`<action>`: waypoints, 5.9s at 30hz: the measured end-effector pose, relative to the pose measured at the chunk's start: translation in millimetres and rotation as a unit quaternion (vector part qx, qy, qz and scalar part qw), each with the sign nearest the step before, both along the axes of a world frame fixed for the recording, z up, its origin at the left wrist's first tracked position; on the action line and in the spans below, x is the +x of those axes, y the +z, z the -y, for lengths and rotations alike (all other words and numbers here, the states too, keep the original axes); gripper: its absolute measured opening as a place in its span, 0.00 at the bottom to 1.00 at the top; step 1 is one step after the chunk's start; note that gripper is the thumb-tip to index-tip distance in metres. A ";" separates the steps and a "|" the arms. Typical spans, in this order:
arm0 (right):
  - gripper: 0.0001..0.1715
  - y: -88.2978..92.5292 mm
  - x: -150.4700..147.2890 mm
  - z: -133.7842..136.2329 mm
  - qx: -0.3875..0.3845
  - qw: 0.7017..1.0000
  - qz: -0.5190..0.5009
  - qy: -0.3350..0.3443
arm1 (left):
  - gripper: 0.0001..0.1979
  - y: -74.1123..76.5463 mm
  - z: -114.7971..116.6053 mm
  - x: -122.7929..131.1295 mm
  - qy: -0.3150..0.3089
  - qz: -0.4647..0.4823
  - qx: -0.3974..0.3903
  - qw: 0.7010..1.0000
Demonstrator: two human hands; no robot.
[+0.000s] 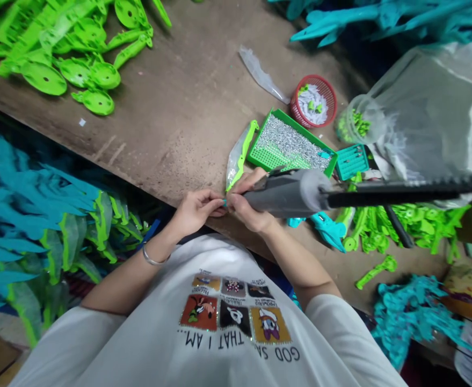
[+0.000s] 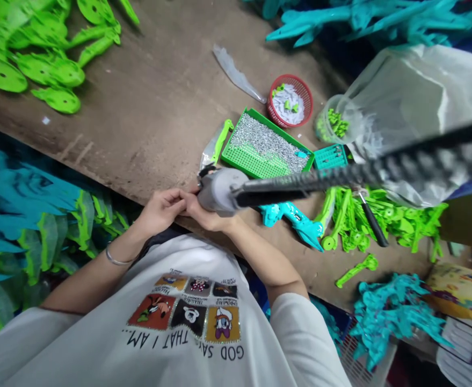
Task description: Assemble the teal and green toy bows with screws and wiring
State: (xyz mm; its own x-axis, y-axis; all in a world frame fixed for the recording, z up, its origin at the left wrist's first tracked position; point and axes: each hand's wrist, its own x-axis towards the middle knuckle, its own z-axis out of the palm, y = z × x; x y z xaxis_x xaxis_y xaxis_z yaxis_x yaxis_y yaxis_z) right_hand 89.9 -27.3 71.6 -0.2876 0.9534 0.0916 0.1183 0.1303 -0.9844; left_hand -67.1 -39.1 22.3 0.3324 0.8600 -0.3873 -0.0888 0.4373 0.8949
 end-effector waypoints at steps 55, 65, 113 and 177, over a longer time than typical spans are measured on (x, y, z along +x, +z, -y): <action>0.23 24.5 192.6 16.3 0.115 0.868 -0.064 -0.478 | 0.06 48.8 -70.2 163.3 -0.372 -0.234 0.458 0.773; 0.24 20.6 191.6 23.8 0.093 0.882 -0.065 -0.458 | 0.09 36.6 -54.3 183.5 -0.376 -0.302 0.445 0.755; 0.28 -21.0 185.0 -64.6 0.174 0.891 -0.108 -0.404 | 0.14 8.4 -20.5 141.5 -0.282 -0.332 0.657 0.615; 0.27 -25.7 181.0 -69.7 0.169 0.882 -0.060 -0.435 | 0.30 17.7 -26.8 148.0 -0.256 -0.394 0.500 0.728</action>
